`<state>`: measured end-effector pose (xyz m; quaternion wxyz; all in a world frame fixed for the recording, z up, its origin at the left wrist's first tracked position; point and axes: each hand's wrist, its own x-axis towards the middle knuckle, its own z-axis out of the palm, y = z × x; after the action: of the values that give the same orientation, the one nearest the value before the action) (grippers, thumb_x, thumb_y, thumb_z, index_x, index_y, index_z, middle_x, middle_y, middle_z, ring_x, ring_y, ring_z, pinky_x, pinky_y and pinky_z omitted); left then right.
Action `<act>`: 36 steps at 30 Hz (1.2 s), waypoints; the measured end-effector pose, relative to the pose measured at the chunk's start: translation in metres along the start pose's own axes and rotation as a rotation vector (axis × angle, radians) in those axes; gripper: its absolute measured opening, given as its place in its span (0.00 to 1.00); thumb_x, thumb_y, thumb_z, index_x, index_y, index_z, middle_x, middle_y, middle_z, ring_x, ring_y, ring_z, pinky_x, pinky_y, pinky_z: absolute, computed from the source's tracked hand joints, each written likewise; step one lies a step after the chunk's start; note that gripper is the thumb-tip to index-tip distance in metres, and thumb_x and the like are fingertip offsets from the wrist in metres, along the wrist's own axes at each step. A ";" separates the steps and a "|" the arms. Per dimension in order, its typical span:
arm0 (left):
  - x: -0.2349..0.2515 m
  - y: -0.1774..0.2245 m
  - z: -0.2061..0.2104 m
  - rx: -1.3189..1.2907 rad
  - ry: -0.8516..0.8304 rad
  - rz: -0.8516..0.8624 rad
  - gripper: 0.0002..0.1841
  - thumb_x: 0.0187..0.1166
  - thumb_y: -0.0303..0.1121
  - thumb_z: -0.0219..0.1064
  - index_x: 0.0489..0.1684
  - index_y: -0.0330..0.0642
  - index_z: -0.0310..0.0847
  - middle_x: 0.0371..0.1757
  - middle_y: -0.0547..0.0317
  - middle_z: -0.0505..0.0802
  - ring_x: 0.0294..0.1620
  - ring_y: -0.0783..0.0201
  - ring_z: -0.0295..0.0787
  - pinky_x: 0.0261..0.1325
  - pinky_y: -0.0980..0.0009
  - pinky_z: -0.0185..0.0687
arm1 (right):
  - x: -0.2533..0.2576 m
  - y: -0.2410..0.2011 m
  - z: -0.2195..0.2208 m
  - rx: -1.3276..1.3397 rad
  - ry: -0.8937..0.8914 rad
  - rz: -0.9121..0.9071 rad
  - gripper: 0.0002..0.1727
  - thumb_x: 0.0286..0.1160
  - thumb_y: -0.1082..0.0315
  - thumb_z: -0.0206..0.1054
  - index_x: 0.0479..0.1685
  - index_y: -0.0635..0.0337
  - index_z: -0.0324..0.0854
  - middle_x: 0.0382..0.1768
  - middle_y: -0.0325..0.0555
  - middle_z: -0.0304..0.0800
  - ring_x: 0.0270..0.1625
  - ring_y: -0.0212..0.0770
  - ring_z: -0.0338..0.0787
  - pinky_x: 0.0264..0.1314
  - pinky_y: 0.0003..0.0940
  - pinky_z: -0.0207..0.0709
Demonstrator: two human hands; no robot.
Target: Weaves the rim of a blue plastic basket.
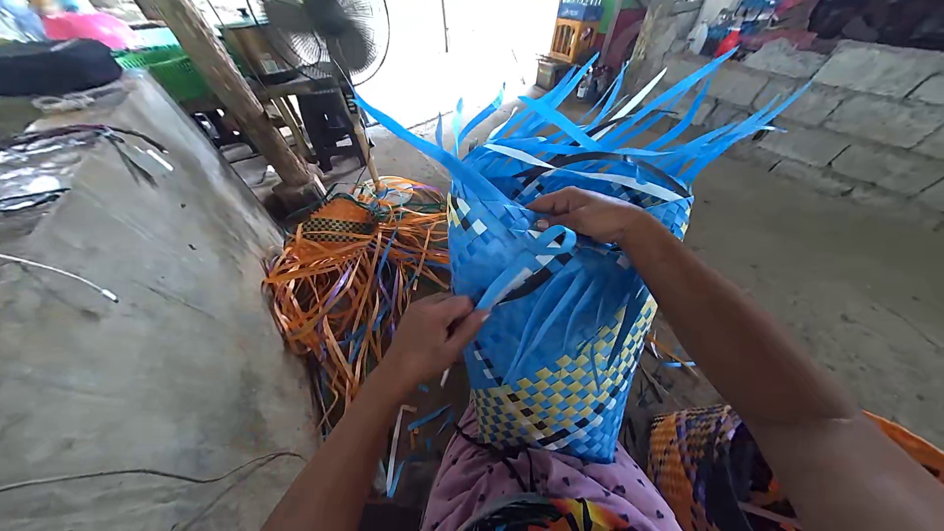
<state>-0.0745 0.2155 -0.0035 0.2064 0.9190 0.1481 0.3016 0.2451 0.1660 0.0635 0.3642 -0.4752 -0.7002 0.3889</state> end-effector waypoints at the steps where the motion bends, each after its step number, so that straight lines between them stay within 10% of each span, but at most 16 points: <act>1: -0.015 -0.009 -0.006 0.001 0.001 -0.014 0.24 0.86 0.44 0.59 0.19 0.36 0.79 0.18 0.57 0.79 0.22 0.67 0.75 0.29 0.70 0.71 | -0.003 0.003 -0.003 0.025 0.004 -0.005 0.15 0.87 0.73 0.55 0.63 0.67 0.80 0.40 0.33 0.91 0.37 0.17 0.86 0.43 0.16 0.82; 5: -0.067 -0.043 -0.027 -0.070 0.034 -0.100 0.24 0.85 0.44 0.60 0.16 0.40 0.75 0.17 0.67 0.75 0.20 0.82 0.67 0.25 0.84 0.62 | -0.011 0.007 -0.003 -0.014 0.029 -0.012 0.26 0.78 0.58 0.62 0.69 0.66 0.76 0.49 0.32 0.90 0.47 0.16 0.86 0.53 0.18 0.82; 11: -0.079 -0.032 -0.036 -0.145 0.072 -0.017 0.22 0.85 0.41 0.61 0.15 0.43 0.71 0.17 0.67 0.74 0.21 0.81 0.68 0.27 0.86 0.63 | 0.013 0.011 0.009 -0.379 0.158 0.035 0.33 0.67 0.58 0.80 0.71 0.69 0.80 0.62 0.58 0.89 0.64 0.46 0.88 0.71 0.46 0.79; 14: -0.079 -0.042 -0.035 -0.157 0.102 -0.066 0.23 0.85 0.45 0.62 0.17 0.42 0.76 0.20 0.68 0.78 0.24 0.85 0.71 0.29 0.87 0.66 | 0.015 0.005 0.006 -0.295 0.123 0.078 0.29 0.74 0.63 0.76 0.71 0.70 0.79 0.61 0.57 0.89 0.61 0.41 0.88 0.69 0.39 0.79; 16: -0.076 -0.053 -0.034 -0.155 0.138 -0.105 0.22 0.85 0.47 0.63 0.28 0.37 0.88 0.34 0.64 0.89 0.38 0.85 0.81 0.45 0.86 0.77 | 0.010 0.001 0.008 -0.142 0.064 0.094 0.21 0.79 0.66 0.67 0.66 0.68 0.79 0.47 0.46 0.89 0.44 0.27 0.85 0.48 0.26 0.79; 20: -0.041 -0.050 -0.025 -0.208 0.174 -0.090 0.13 0.83 0.32 0.63 0.53 0.41 0.93 0.52 0.60 0.92 0.51 0.79 0.86 0.56 0.81 0.83 | 0.012 -0.014 0.022 -0.014 -0.107 0.171 0.22 0.85 0.65 0.57 0.74 0.67 0.72 0.51 0.43 0.87 0.45 0.23 0.82 0.49 0.23 0.76; 23: -0.005 -0.026 -0.024 -0.221 0.156 -0.009 0.09 0.78 0.29 0.67 0.46 0.36 0.91 0.43 0.61 0.93 0.43 0.80 0.88 0.51 0.80 0.85 | 0.019 -0.018 0.027 -0.010 -0.168 0.222 0.25 0.88 0.66 0.55 0.81 0.67 0.67 0.62 0.50 0.85 0.56 0.27 0.84 0.62 0.27 0.77; 36: 0.083 0.036 -0.028 0.152 0.032 0.313 0.03 0.73 0.25 0.70 0.34 0.40 0.91 0.36 0.56 0.94 0.42 0.60 0.91 0.50 0.64 0.87 | 0.016 -0.026 0.036 0.012 -0.130 0.228 0.14 0.86 0.77 0.54 0.65 0.68 0.76 0.51 0.44 0.85 0.50 0.25 0.83 0.59 0.24 0.77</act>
<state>-0.0222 0.2255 0.0745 0.0845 0.9389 0.0286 0.3325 0.1993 0.1676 0.0730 0.2745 -0.5232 -0.6614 0.4621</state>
